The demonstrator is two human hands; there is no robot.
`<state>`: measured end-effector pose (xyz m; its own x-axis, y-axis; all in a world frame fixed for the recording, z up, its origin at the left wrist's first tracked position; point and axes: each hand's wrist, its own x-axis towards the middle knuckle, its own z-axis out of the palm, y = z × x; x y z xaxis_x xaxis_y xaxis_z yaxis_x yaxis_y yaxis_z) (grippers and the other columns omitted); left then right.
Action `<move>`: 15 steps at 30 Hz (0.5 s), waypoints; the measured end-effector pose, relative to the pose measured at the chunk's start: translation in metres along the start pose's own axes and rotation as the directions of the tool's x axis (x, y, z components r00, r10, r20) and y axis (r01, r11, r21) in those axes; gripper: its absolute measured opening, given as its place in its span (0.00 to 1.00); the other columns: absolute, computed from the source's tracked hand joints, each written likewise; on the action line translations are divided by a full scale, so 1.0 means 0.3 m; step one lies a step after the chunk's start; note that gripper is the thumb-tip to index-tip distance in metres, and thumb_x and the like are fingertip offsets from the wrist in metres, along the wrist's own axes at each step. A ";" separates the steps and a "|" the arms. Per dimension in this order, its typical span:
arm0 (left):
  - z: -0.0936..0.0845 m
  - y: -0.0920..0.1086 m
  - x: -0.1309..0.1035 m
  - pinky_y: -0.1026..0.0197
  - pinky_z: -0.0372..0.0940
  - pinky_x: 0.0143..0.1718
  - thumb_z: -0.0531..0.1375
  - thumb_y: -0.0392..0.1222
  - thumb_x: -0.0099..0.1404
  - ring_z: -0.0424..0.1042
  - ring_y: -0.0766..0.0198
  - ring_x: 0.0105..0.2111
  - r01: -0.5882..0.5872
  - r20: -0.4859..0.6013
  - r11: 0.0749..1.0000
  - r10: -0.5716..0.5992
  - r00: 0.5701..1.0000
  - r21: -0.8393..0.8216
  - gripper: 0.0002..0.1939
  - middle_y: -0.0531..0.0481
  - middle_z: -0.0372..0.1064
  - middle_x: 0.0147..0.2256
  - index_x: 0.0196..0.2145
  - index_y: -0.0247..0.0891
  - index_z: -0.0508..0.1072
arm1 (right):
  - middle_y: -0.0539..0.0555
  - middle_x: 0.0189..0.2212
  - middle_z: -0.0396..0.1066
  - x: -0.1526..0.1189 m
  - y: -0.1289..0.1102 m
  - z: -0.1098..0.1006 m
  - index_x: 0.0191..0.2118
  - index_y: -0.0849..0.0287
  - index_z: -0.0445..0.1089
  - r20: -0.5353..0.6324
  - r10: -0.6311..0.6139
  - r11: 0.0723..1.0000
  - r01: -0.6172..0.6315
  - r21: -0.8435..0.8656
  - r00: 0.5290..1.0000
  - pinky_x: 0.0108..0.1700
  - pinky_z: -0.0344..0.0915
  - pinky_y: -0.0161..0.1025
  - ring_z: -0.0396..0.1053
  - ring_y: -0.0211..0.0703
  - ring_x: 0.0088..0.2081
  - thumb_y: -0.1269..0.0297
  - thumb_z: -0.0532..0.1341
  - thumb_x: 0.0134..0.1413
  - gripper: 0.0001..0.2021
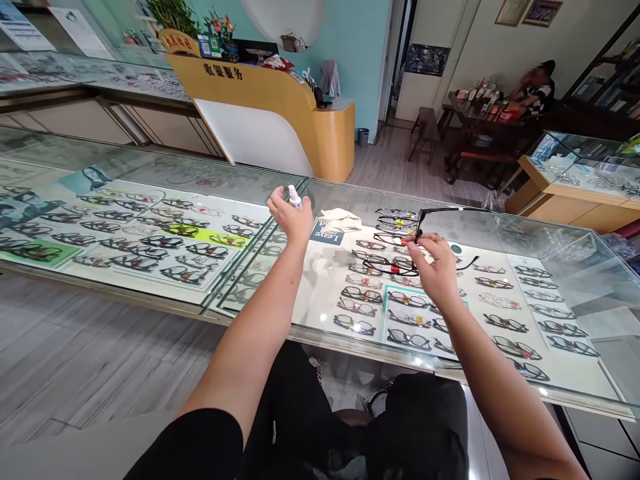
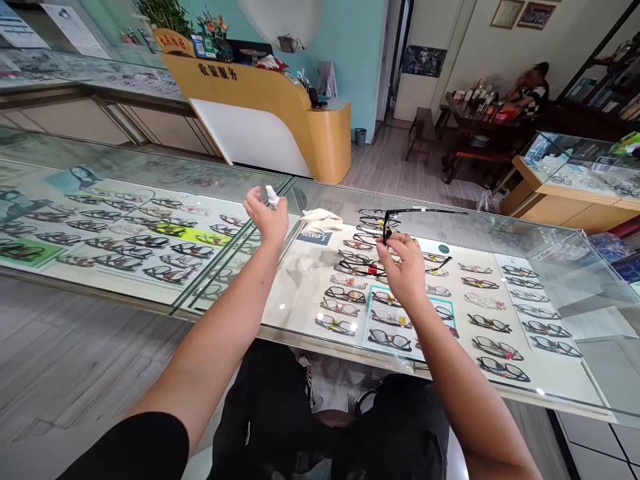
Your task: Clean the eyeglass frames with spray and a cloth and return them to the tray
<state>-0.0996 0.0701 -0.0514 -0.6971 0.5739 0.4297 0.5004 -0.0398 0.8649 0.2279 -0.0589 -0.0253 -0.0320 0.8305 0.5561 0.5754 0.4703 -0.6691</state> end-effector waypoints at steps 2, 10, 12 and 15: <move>0.018 -0.055 0.023 0.48 0.53 0.73 0.69 0.35 0.65 0.62 0.46 0.70 0.058 0.067 0.998 -0.058 0.996 -0.002 0.34 0.29 0.63 0.67 0.65 0.34 0.63 | 0.59 0.45 0.80 0.000 0.004 0.002 0.41 0.51 0.80 0.003 0.004 1.000 -0.004 0.005 1.000 0.60 0.66 0.58 0.73 0.57 0.52 0.52 0.62 0.72 0.13; 0.028 -0.114 0.033 0.48 0.59 0.65 0.65 0.33 0.62 0.70 0.48 0.57 0.203 0.270 0.976 -0.174 0.947 -0.083 0.23 0.40 0.72 0.54 0.54 0.40 0.66 | 0.61 0.50 0.81 0.007 0.022 0.009 0.45 0.52 0.79 0.022 0.018 0.999 -0.019 0.049 1.000 0.62 0.68 0.57 0.76 0.58 0.56 0.51 0.60 0.73 0.14; 0.020 -0.092 0.032 0.47 0.60 0.64 0.64 0.33 0.61 0.70 0.49 0.53 0.216 0.281 0.971 -0.179 0.943 -0.105 0.19 0.41 0.71 0.49 0.48 0.41 0.65 | 0.60 0.50 0.81 0.008 0.021 0.008 0.45 0.52 0.78 0.031 0.018 0.999 -0.019 0.049 0.999 0.61 0.68 0.56 0.76 0.58 0.55 0.51 0.59 0.74 0.14; 0.016 -0.029 0.015 0.50 0.65 0.58 0.63 0.36 0.60 0.70 0.55 0.44 0.226 0.376 0.957 -0.145 0.915 -0.182 0.16 0.46 0.69 0.42 0.44 0.42 0.64 | 0.59 0.48 0.80 0.008 0.010 0.001 0.46 0.52 0.77 0.036 0.015 0.998 -0.018 0.061 0.999 0.58 0.69 0.54 0.76 0.56 0.52 0.49 0.57 0.75 0.15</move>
<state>-0.1045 0.0769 -0.0581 -0.5175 0.8384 0.1708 0.2281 -0.0572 0.9719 0.2292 -0.0554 -0.0262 -0.0525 0.8479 0.5276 0.5253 0.4728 -0.7075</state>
